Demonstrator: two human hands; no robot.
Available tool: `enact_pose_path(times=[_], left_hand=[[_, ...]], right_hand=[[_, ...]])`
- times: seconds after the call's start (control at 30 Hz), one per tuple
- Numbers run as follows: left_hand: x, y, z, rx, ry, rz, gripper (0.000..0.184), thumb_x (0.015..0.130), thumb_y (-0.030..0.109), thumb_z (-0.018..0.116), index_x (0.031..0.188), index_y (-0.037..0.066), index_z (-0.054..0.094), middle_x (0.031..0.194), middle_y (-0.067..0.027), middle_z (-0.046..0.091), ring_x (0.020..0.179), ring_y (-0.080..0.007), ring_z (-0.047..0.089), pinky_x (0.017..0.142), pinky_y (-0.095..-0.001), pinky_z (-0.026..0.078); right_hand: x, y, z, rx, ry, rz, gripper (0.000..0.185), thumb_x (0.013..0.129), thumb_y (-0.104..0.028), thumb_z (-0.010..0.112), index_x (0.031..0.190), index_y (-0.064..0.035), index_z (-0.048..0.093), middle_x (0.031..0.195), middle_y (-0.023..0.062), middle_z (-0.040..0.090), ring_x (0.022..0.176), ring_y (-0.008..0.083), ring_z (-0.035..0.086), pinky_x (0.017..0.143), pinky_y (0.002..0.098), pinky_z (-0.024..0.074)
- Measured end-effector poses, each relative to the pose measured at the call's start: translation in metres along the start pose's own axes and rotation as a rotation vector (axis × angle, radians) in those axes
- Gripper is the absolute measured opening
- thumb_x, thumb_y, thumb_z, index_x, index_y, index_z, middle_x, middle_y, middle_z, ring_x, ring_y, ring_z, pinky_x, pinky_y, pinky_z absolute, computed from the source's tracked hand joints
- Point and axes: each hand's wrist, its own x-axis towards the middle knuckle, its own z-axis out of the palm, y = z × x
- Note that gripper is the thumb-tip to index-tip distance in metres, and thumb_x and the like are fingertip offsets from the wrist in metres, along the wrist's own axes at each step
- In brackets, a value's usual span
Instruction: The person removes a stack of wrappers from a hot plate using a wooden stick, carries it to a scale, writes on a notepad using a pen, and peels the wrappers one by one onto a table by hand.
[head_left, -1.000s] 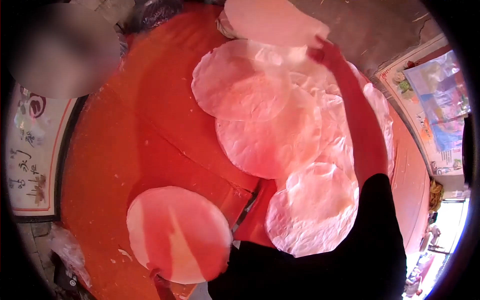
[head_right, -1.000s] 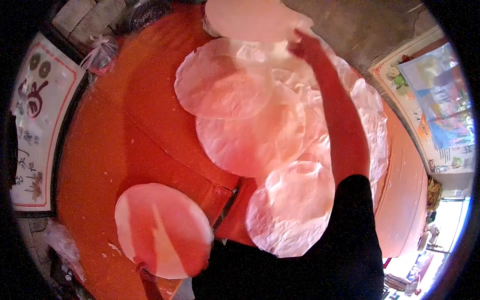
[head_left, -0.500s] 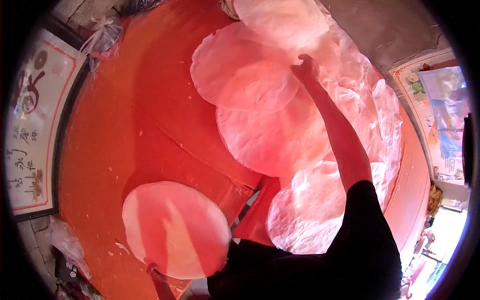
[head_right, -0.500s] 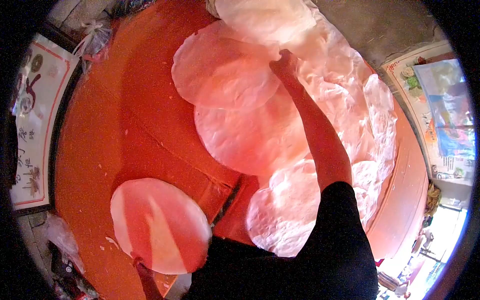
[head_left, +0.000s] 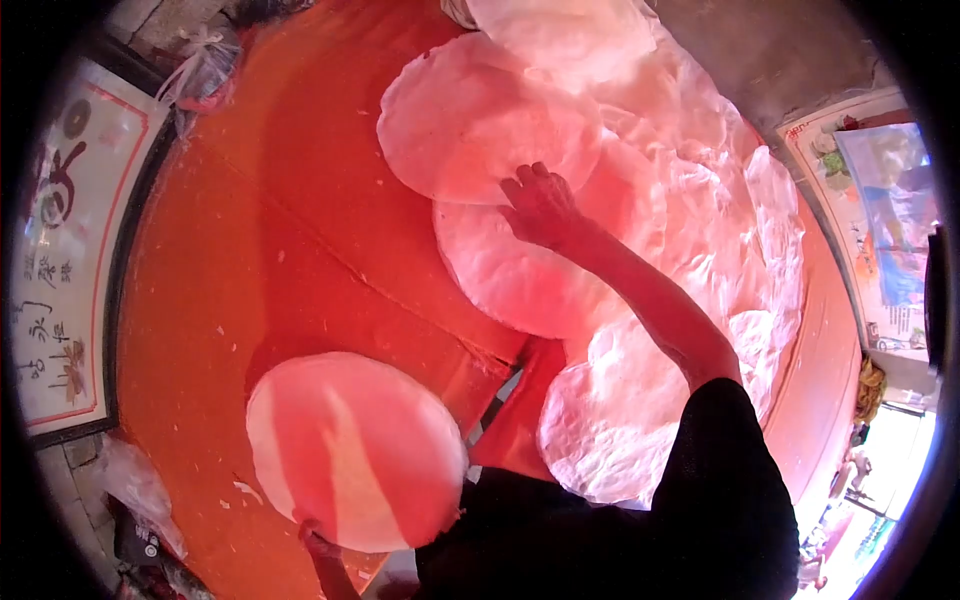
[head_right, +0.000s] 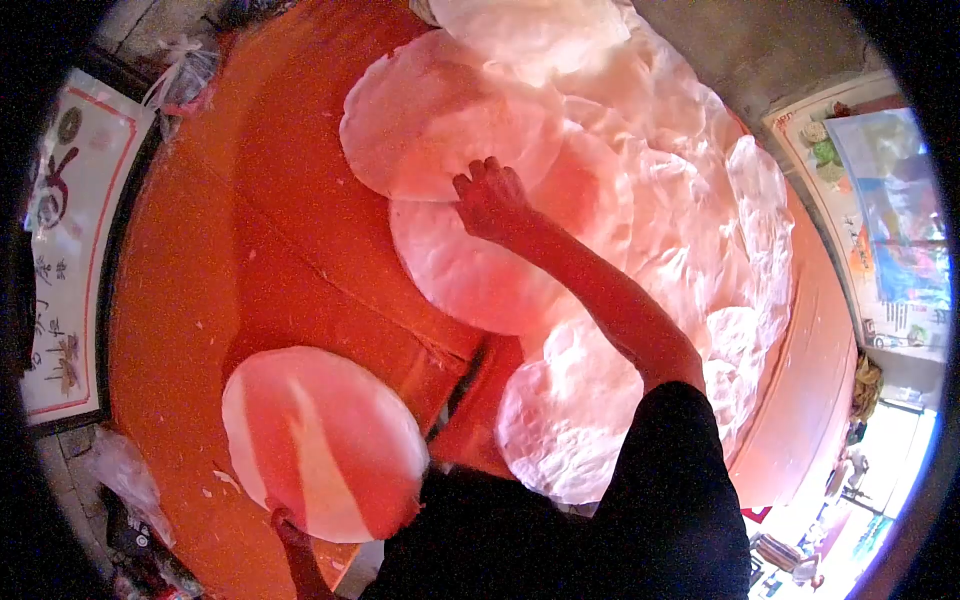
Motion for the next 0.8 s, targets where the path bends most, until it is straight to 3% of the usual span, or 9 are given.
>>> enact_pose_path(times=[0.13,0.27,0.4,0.43,0.47,0.53,0.6,0.67,0.8], left_hand=[[-0.014,0.013,0.047,-0.038,-0.097,-0.119,0.053,0.071,0.016,0.054,0.124,0.01,0.05,0.124,-0.0063,0.053,0.118,-0.0264,0.05,0.098,-0.042,0.044],[-0.002,-0.004,-0.008,0.041,-0.095,-0.014,0.054,0.074,0.019,0.054,0.127,0.011,0.048,0.125,-0.0059,0.053,0.118,-0.0266,0.049,0.098,-0.0407,0.043],[0.009,-0.009,-0.027,0.057,-0.053,0.023,0.053,0.076,0.02,0.053,0.129,0.012,0.047,0.125,-0.0057,0.053,0.117,-0.026,0.048,0.098,-0.0402,0.043],[0.008,-0.009,-0.026,0.056,-0.029,0.016,0.052,0.076,0.02,0.053,0.127,0.012,0.047,0.124,-0.0055,0.053,0.116,-0.0258,0.049,0.098,-0.0401,0.043],[0.007,-0.008,-0.025,0.068,0.001,0.012,0.051,0.076,0.02,0.054,0.126,0.012,0.047,0.122,-0.0054,0.053,0.115,-0.0256,0.049,0.097,-0.0399,0.043],[0.008,-0.009,-0.025,0.083,0.043,-0.006,0.049,0.075,0.021,0.054,0.122,0.012,0.048,0.12,-0.0051,0.053,0.114,-0.0252,0.049,0.097,-0.0396,0.043],[0.015,-0.01,-0.022,0.099,0.077,-0.012,0.046,0.074,0.022,0.055,0.119,0.013,0.049,0.117,-0.0048,0.053,0.112,-0.0248,0.049,0.096,-0.0392,0.043],[0.022,-0.011,-0.019,0.117,0.097,-0.017,0.044,0.074,0.022,0.055,0.116,0.013,0.049,0.115,-0.0045,0.054,0.11,-0.0243,0.049,0.095,-0.0389,0.043],[0.026,-0.01,-0.02,0.154,0.135,-0.028,0.039,0.072,0.023,0.056,0.11,0.013,0.051,0.11,-0.0038,0.054,0.107,-0.0235,0.05,0.093,-0.0383,0.042]], right_hand=[[0.002,0.008,0.012,-0.07,-0.02,-0.124,0.006,0.069,-0.01,0.059,0.073,-0.007,0.057,0.075,0.0109,0.056,0.073,0.0289,0.058,0.057,0.0426,0.0489],[0.013,-0.034,-0.022,0.054,0.135,-0.121,0.005,0.066,-0.009,0.057,0.069,-0.0085,0.052,0.07,0.0096,0.054,0.068,0.0265,0.056,0.055,0.0402,0.0484],[0.01,-0.037,-0.016,0.227,-0.056,-0.136,0.023,0.079,-0.023,0.064,0.091,-0.0037,0.064,0.083,0.0122,0.063,0.078,0.0299,0.061,0.062,0.0387,0.0517],[0.014,-0.031,-0.016,0.326,-0.04,-0.039,0.036,0.081,-0.034,0.067,0.1,-0.0037,0.067,0.091,0.0142,0.067,0.084,0.0293,0.064,0.068,0.0388,0.0526],[0.021,-0.021,-0.015,0.324,-0.042,-0.038,0.036,0.081,-0.034,0.067,0.1,-0.0037,0.067,0.091,0.0142,0.067,0.084,0.0293,0.064,0.068,0.0388,0.0526],[0.046,0.012,-0.017,0.676,0.133,0.313,0.033,0.079,-0.034,0.068,0.096,-0.0053,0.069,0.089,0.0161,0.068,0.081,0.0275,0.066,0.072,0.0389,0.0523],[0.075,0.065,-0.011,0.455,0.406,0.355,0.031,0.078,-0.03,0.07,0.098,-0.0067,0.068,0.08,0.0176,0.069,0.072,0.0265,0.067,0.069,0.0362,0.0531],[0.093,0.106,-0.023,0.494,0.32,0.619,0.036,0.076,-0.032,0.072,0.101,-0.0076,0.067,0.086,0.0186,0.068,0.08,0.0278,0.066,0.073,0.0365,0.0523],[0.137,0.128,-0.013,0.136,0.314,0.636,0.043,0.073,-0.036,0.074,0.103,-0.0068,0.065,0.099,0.0187,0.064,0.096,0.0306,0.061,0.079,0.0412,0.0502]])
